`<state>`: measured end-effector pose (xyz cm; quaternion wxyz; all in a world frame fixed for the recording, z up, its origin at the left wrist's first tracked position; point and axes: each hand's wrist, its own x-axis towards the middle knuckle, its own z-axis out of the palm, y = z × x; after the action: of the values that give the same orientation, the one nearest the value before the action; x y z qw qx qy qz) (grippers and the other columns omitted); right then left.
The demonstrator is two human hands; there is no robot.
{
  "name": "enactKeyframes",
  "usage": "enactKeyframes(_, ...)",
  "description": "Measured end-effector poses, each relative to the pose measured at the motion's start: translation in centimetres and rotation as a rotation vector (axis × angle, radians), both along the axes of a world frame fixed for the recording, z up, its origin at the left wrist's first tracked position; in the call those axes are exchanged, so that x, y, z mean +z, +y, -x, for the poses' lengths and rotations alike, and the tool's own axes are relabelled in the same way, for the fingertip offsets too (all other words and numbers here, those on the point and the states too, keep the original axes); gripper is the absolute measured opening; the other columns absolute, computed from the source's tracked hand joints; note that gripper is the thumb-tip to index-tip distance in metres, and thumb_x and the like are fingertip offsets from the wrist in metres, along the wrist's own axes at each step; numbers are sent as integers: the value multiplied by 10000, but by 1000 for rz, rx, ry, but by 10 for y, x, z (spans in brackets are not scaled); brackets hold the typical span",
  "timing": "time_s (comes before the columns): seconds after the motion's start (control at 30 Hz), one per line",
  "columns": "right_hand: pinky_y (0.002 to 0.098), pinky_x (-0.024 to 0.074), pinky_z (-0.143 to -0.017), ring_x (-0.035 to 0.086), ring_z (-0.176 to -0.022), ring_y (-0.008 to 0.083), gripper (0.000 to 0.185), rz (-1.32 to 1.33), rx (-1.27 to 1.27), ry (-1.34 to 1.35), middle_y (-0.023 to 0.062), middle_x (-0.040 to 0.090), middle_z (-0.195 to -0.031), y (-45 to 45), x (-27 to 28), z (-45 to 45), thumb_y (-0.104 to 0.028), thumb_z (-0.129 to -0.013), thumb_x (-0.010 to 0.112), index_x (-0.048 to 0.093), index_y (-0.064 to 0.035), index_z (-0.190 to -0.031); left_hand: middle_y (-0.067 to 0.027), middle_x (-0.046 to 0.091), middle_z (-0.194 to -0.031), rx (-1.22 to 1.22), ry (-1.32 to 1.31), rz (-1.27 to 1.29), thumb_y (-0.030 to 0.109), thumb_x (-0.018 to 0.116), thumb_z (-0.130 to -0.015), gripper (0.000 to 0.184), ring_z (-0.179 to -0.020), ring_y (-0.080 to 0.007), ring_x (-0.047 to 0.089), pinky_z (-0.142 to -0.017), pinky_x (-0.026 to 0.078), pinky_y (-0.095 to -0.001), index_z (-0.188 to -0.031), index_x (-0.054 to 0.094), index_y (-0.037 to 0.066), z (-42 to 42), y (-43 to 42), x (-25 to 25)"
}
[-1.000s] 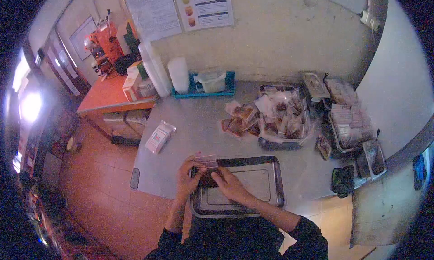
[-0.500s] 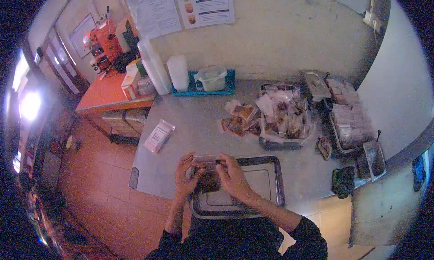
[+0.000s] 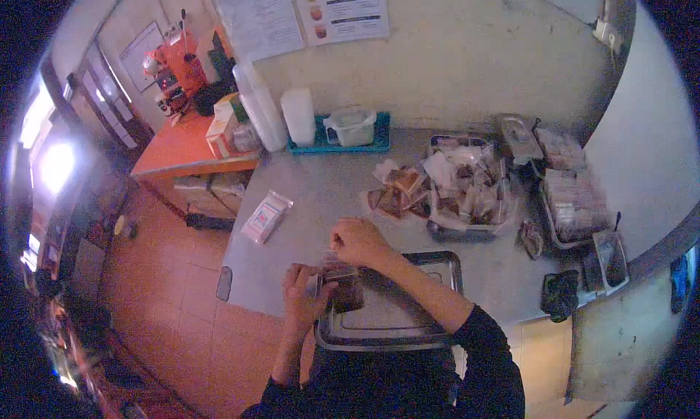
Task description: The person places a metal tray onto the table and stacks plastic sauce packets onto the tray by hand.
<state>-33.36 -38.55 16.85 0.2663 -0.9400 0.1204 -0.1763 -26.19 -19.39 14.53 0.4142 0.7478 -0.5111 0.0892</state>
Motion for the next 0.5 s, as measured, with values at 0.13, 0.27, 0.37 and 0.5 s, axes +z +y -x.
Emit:
enactKeyframes(0.13, 451, 496, -723, 623, -800, 343, 185, -128, -61, -66, 136, 632, -792, 1, 0, 1, -241, -744, 660, 637, -58, -754, -138, 566, -907, 33, 70, -36, 141, 787, -665, 283, -854, -355, 546, -730, 434, -438, -872, 610, 59, 2, -2, 0)
enactKeyframes(0.27, 444, 495, -723, 623, -804, 338, 166, -138, -94, -49, 130, 628, -785, 0, -5, 4, -228, -752, 662, 645, -65, -772, -119, 579, -830, -12, 200, -9, 92, 767, -673, 215, -812, -336, 555, -727, 433, -432, -825, 620, 57, -5, -6, -12)
enactKeyframes(0.37, 443, 493, -740, 616, -825, 342, 169, -155, -59, -63, 133, 624, -814, -1, -4, 6, -229, -794, 643, 647, -60, -798, -112, 580, -777, -47, 290, -5, 67, 763, -668, 198, -789, -325, 559, -728, 430, -422, -805, 621, 53, -6, -10, -17)
enactKeyframes(0.5, 443, 488, -759, 610, -845, 346, 184, -94, -55, -245, 147, 616, -853, 4, 3, 24, -236, -837, 617, 642, -54, -839, -107, 583, -765, -71, 215, 17, 45, 751, -666, 178, -773, -317, 561, -732, 424, -414, -778, 612, 48, -2, -10, -3)
